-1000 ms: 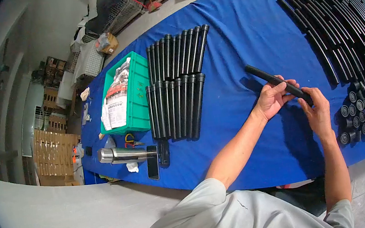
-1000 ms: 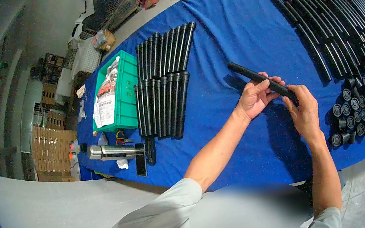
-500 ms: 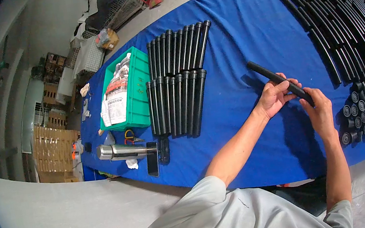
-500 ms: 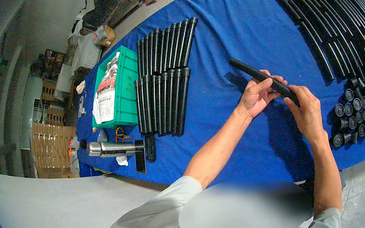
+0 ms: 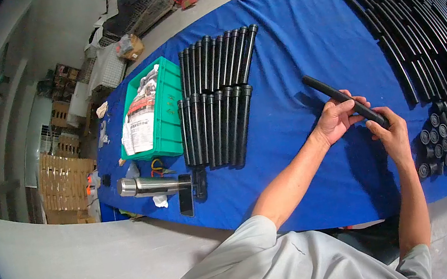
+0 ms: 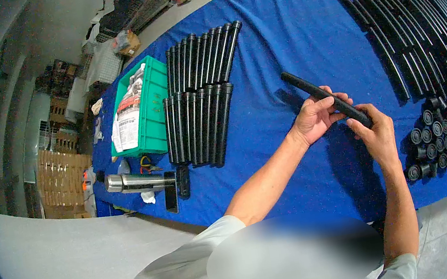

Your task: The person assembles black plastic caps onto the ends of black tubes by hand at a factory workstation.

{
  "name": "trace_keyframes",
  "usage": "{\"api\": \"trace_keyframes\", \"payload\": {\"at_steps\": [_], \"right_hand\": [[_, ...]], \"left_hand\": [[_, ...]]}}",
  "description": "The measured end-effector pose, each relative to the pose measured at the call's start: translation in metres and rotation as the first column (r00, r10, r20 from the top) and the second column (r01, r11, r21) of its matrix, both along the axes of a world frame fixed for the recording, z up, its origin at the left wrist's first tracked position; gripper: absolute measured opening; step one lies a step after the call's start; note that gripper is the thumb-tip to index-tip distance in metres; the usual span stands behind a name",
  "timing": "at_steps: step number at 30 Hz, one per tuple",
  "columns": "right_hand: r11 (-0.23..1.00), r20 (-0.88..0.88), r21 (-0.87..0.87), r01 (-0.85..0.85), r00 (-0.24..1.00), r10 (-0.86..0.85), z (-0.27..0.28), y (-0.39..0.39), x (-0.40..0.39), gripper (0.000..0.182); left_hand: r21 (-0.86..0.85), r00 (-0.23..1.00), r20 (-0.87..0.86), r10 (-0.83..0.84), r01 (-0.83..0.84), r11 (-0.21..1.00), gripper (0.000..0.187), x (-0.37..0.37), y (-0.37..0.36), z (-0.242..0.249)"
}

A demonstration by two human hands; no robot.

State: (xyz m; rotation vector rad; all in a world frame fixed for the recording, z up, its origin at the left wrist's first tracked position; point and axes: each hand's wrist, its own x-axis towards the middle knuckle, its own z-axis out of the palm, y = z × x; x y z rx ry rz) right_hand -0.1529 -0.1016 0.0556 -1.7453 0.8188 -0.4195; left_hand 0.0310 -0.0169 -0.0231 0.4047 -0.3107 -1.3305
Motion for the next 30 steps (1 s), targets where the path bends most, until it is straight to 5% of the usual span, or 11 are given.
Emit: {"api": "trace_keyframes", "payload": {"at_steps": [2,5,8,11,14,17,19,20,23,28,30], "right_hand": [[1.0,0.04,-0.023,0.012,0.999,-0.011,-0.006,0.001,0.0,0.031],[0.783,0.193,-0.617,0.077,0.98,0.056,-0.016,0.001,0.003,0.032],[0.905,0.165,-0.424,0.024,0.985,0.051,-0.017,0.002,-0.002,0.031],[0.993,-0.032,0.115,0.003,1.0,0.001,0.006,0.001,-0.001,0.035],[0.808,0.142,-0.588,0.043,0.989,0.05,-0.018,0.0,0.0,0.031],[0.742,0.205,-0.665,0.078,0.975,0.082,-0.016,0.004,0.005,0.029],[0.995,0.108,-0.097,-0.009,0.994,0.019,-0.004,-0.002,-0.001,0.03],[0.975,0.049,0.222,-0.023,0.999,0.012,0.0,-0.005,-0.003,0.03],[0.977,0.038,0.214,-0.014,0.999,0.006,-0.003,-0.008,-0.003,0.034],[0.972,0.142,-0.237,0.008,0.989,0.026,-0.01,-0.001,-0.002,0.035],[0.999,0.088,-0.03,-0.01,0.996,0.013,0.0,-0.003,0.001,0.035]], "left_hand": [[0.022,1.0,-0.007,-0.004,0.004,1.0,0.02,-0.001,-0.001,0.003],[0.036,1.0,0.002,0.0,0.0,0.999,0.02,-0.002,-0.003,0.002],[0.007,0.999,0.036,-0.009,0.009,1.0,0.02,0.0,-0.003,-0.004],[0.007,0.999,0.042,-0.009,0.009,1.0,0.019,-0.001,-0.002,0.0],[0.039,1.0,0.013,0.002,-0.003,0.999,0.019,-0.003,-0.002,0.002],[0.021,1.0,0.001,-0.004,0.004,1.0,0.019,-0.002,-0.003,0.0],[0.0,1.0,0.013,-0.018,0.018,1.0,0.019,0.0,-0.002,0.001],[0.012,1.0,0.024,-0.005,0.005,1.0,0.019,0.001,0.001,0.001],[0.034,0.998,0.066,-0.009,0.007,0.999,0.021,-0.002,0.0,0.005],[0.015,0.999,0.05,0.016,-0.016,1.0,0.023,0.002,-0.002,-0.009],[0.001,0.998,0.051,0.04,-0.04,0.999,0.021,0.003,0.003,-0.009]]}}
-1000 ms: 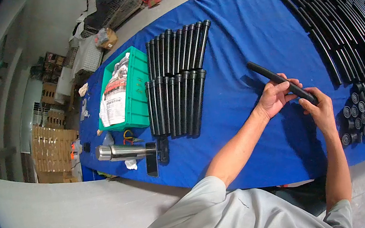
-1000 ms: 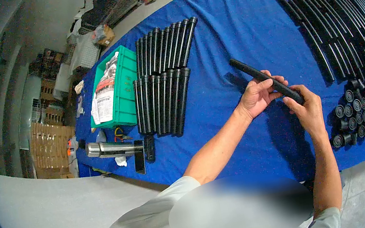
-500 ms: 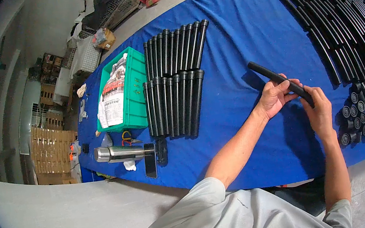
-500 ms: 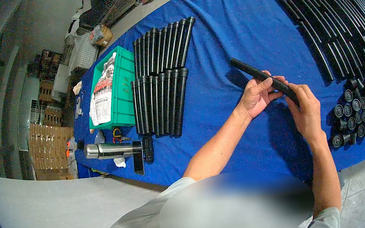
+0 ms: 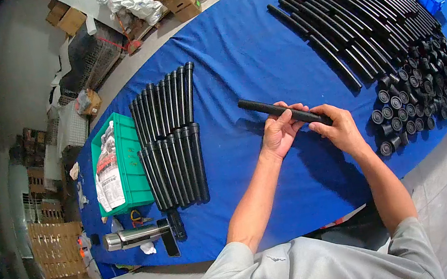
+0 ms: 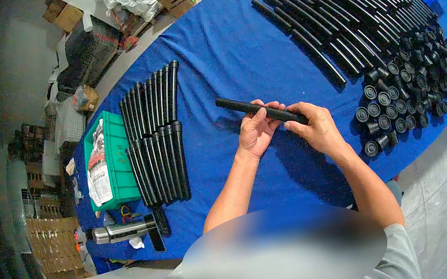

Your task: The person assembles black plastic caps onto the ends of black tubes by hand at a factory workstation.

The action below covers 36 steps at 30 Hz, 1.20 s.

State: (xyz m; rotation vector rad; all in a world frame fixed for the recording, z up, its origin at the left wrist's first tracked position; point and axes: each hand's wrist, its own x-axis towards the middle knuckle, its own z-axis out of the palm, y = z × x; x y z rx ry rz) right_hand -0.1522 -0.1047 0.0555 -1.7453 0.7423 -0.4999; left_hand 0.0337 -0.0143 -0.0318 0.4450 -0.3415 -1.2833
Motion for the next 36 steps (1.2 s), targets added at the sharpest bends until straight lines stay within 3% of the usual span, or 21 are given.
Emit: {"api": "trace_keyframes", "payload": {"at_steps": [2,9,11,13,17,20,21,23,24,25,26,27,29,31,33,34,36], "right_hand": [[0.992,0.006,0.126,0.011,1.0,-0.012,-0.007,0.0,-0.003,0.034],[0.965,0.144,-0.247,-0.084,0.982,0.123,-0.018,0.012,-0.002,0.036],[0.984,0.1,0.048,-0.172,0.981,0.166,-0.01,0.017,-0.001,0.037],[0.906,0.019,0.36,-0.223,0.973,0.232,-0.003,0.019,-0.001,0.037],[0.941,-0.016,0.175,-0.291,0.954,0.298,-0.001,0.028,0.0,0.034],[0.937,0.026,0.238,-0.256,0.966,0.258,-0.005,0.029,0.003,0.032],[0.93,0.04,0.276,-0.244,0.969,0.242,-0.006,0.026,0.003,0.032],[0.955,0.009,0.204,-0.216,0.976,0.219,0.0,0.019,-0.001,0.031],[0.955,-0.013,0.218,-0.2,0.978,0.208,0.004,0.017,-0.003,0.031],[0.956,-0.034,0.229,-0.181,0.98,0.194,0.004,0.012,-0.004,0.032],[0.956,-0.049,0.218,-0.197,0.976,0.212,0.002,0.007,-0.006,0.031],[0.952,-0.06,0.203,-0.229,0.968,0.245,0.001,0.005,-0.006,0.031],[0.941,-0.087,0.171,-0.293,0.947,0.311,0.002,0.003,-0.005,0.029],[0.901,-0.05,0.246,-0.358,0.923,0.381,0.015,0.009,-0.003,0.026],[0.857,0.013,0.294,-0.423,0.899,0.439,0.014,0.013,-0.005,0.025],[0.856,-0.049,0.291,-0.428,0.887,0.46,0.021,0.011,-0.005,0.025],[0.883,0.06,0.133,-0.45,0.893,0.446,0.003,0.017,-0.001,0.035]], "left_hand": [[0.023,0.999,0.009,0.033,-0.033,0.999,0.019,-0.005,0.002,0.004],[0.26,0.98,0.175,0.095,-0.139,0.956,0.018,-0.006,0.048,0.022],[0.237,0.978,0.172,0.121,-0.16,0.958,0.02,-0.004,0.063,0.022],[0.225,0.972,0.203,0.118,-0.164,0.961,0.022,-0.005,0.076,0.029],[0.26,0.98,0.164,0.115,-0.155,0.953,0.029,-0.004,0.088,0.033],[0.293,0.959,0.248,0.134,-0.206,0.934,0.03,-0.006,0.09,0.044],[0.31,0.921,0.334,0.2,-0.307,0.9,0.031,0.0,0.092,0.045],[0.324,0.81,0.497,0.31,-0.505,0.8,0.034,0.016,0.099,0.049],[0.234,0.653,0.607,0.454,-0.692,0.683,0.046,0.02,0.102,0.05],[0.072,0.364,0.855,0.369,-0.79,0.609,0.047,0.025,0.107,0.059],[-0.119,0.018,0.973,0.231,-0.816,0.565,0.049,0.03,0.113,0.073],[-0.314,-0.336,0.94,0.067,-0.769,0.557,0.051,0.032,0.115,0.086],[-0.337,-0.707,0.706,-0.03,-0.373,0.865,0.059,0.023,0.113,0.108],[-0.224,-0.732,0.681,0.017,-0.187,0.956,0.054,0.004,0.109,0.111],[-0.147,-0.679,0.734,-0.028,-0.198,0.969,0.048,-0.005,0.113,0.1],[-0.164,-0.675,0.737,-0.023,-0.211,0.964,0.045,-0.007,0.116,0.1],[-0.201,-0.669,0.743,-0.01,-0.237,0.951,0.04,-0.008,0.122,0.107]]}}
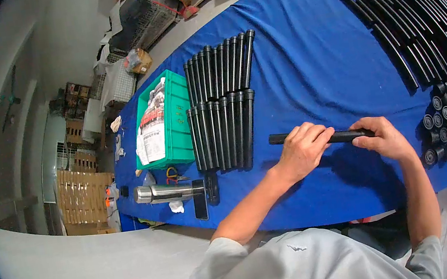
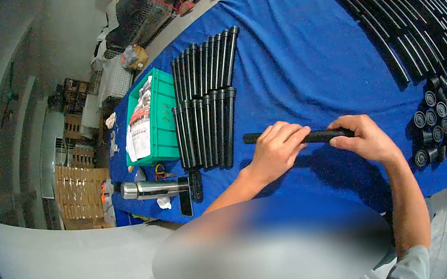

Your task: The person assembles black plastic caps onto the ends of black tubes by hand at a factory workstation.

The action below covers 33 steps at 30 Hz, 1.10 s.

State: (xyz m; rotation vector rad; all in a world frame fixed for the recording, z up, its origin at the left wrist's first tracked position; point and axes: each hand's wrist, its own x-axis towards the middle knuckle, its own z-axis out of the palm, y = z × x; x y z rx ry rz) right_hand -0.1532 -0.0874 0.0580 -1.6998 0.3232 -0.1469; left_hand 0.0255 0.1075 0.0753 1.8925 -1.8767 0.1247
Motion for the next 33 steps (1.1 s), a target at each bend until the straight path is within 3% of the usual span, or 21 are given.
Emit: {"api": "trace_keyframes", "payload": {"at_steps": [1,4,7,9,11,14,18,33], "right_hand": [[0.999,0.086,-0.05,0.008,0.996,-0.003,-0.006,0.001,0.002,0.04],[0.982,0.128,-0.061,0.176,0.978,-0.167,-0.008,0.001,0.0,0.061],[0.968,0.06,0.013,0.249,0.967,-0.249,-0.003,-0.001,0.001,0.069],[0.977,0.051,-0.014,0.215,0.976,-0.214,0.002,0.0,0.001,0.069],[0.983,0.053,-0.044,0.181,0.982,-0.179,0.003,0.003,0.001,0.067],[0.985,0.059,-0.097,0.145,0.988,-0.14,0.003,0.006,0.0,0.065],[0.979,0.055,-0.141,0.146,0.989,-0.139,-0.001,0.004,0.0,0.062],[0.978,0.04,-0.17,0.118,0.993,-0.113,0.0,0.008,0.001,0.06]], "left_hand": [[-0.013,0.998,-0.02,0.052,-0.052,0.999,0.038,0.002,0.005,0.003],[-0.028,0.964,-0.045,0.261,-0.262,0.965,0.032,0.023,0.032,0.018],[-0.027,0.822,-0.035,0.568,-0.569,0.822,0.031,0.074,0.069,0.024],[0.055,0.661,0.139,0.737,-0.749,0.661,0.036,0.115,0.095,0.024],[0.098,0.538,0.269,0.799,-0.841,0.532,0.038,0.156,0.12,0.018],[0.185,0.427,0.343,0.837,-0.904,0.385,0.037,0.194,0.133,0.01],[0.236,0.407,0.376,0.832,-0.911,0.339,0.037,0.207,0.127,0.01],[0.197,0.397,0.447,0.802,-0.918,0.344,0.035,0.221,0.129,-0.011]]}}
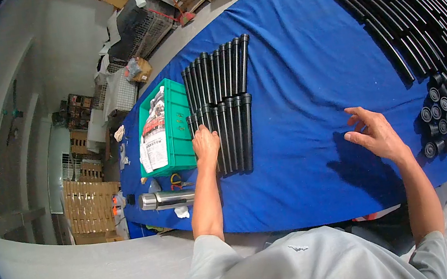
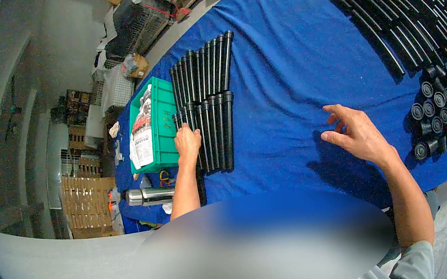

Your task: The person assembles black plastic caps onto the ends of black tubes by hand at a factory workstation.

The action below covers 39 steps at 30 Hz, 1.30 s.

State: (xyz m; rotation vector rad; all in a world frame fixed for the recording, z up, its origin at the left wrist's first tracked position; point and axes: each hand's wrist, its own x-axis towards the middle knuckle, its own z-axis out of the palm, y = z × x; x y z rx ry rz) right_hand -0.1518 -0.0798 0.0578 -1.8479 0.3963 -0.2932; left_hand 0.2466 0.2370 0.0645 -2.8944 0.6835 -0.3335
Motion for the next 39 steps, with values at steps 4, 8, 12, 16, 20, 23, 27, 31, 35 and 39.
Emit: {"api": "trace_keyframes", "payload": {"at_steps": [4,8,12,16,20,23,27,31,35,39], "right_hand": [[1.0,-0.006,-0.012,0.005,1.0,-0.005,0.001,-0.001,0.0,0.06],[1.0,0.001,0.0,0.002,1.0,-0.002,0.0,0.0,0.0,0.06],[1.0,0.005,-0.011,-0.005,1.0,0.005,-0.001,0.001,-0.001,0.059],[1.0,0.009,-0.027,-0.006,1.0,0.006,-0.001,0.001,-0.001,0.059],[1.0,-0.012,-0.003,-0.005,1.0,0.005,0.002,0.002,-0.002,0.058],[1.0,0.001,-0.011,-0.021,1.0,0.021,0.0,0.003,0.0,0.058],[0.994,0.032,-0.097,-0.048,0.998,0.051,-0.008,0.0,-0.003,0.062],[0.983,0.049,-0.175,-0.062,0.996,0.072,-0.017,0.0,-0.006,0.06],[0.979,0.056,-0.197,-0.059,0.996,0.071,-0.019,0.002,-0.006,0.057],[0.961,0.032,-0.26,-0.097,0.994,0.109,-0.027,0.004,-0.008,0.048]], "left_hand": [[-0.013,1.0,0.008,-0.026,0.026,1.0,0.038,-0.003,0.001,-0.003],[-0.034,0.997,0.025,-0.067,0.068,0.997,0.038,-0.004,0.008,-0.006],[-0.037,0.997,0.002,-0.077,0.077,0.996,0.039,-0.007,0.012,-0.004],[-0.052,0.997,0.026,-0.076,0.078,0.996,0.04,-0.007,0.015,-0.008],[-0.051,0.999,-0.013,-0.043,0.042,0.998,0.04,-0.006,0.013,-0.006],[-0.071,0.994,0.013,-0.108,0.108,0.992,0.043,0.005,0.025,-0.013],[-0.124,0.988,0.044,-0.147,0.152,0.981,0.044,0.023,0.034,-0.032],[-0.103,0.994,-0.069,-0.082,0.074,0.992,0.045,0.015,0.022,-0.009],[-0.059,0.995,-0.085,-0.044,0.039,0.997,0.052,0.012,0.021,-0.007],[-0.113,0.999,0.046,-0.003,0.008,0.994,0.054,-0.018,-0.011,0.013]]}}
